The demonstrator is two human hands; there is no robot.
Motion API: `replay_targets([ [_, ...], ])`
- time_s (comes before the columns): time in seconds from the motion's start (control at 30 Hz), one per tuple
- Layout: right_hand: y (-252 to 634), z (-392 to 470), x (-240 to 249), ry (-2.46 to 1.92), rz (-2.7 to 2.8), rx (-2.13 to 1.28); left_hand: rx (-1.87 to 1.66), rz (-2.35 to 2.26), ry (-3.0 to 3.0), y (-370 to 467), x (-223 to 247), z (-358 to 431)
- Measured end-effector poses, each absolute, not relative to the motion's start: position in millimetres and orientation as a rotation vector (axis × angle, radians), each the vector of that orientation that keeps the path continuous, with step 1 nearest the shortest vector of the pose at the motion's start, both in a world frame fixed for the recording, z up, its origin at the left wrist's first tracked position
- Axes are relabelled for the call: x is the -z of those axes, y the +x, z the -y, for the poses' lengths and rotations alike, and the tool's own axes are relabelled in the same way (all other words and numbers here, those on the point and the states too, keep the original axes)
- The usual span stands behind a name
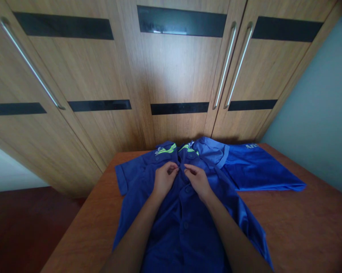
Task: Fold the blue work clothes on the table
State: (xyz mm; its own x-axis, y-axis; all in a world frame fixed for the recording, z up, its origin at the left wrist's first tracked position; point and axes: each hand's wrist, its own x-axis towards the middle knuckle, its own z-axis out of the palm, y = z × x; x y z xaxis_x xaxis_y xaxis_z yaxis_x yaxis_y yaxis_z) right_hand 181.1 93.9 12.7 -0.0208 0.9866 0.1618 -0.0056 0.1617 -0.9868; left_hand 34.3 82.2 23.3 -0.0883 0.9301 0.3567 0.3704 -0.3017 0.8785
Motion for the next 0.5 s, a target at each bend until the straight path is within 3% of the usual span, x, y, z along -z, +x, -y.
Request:
replay_targets([
  [0.5,176.6,-81.1,-9.6,-1.081,1.815,-0.899,-1.395,-1.394,1.574,40.4,-21.0,-80.7],
])
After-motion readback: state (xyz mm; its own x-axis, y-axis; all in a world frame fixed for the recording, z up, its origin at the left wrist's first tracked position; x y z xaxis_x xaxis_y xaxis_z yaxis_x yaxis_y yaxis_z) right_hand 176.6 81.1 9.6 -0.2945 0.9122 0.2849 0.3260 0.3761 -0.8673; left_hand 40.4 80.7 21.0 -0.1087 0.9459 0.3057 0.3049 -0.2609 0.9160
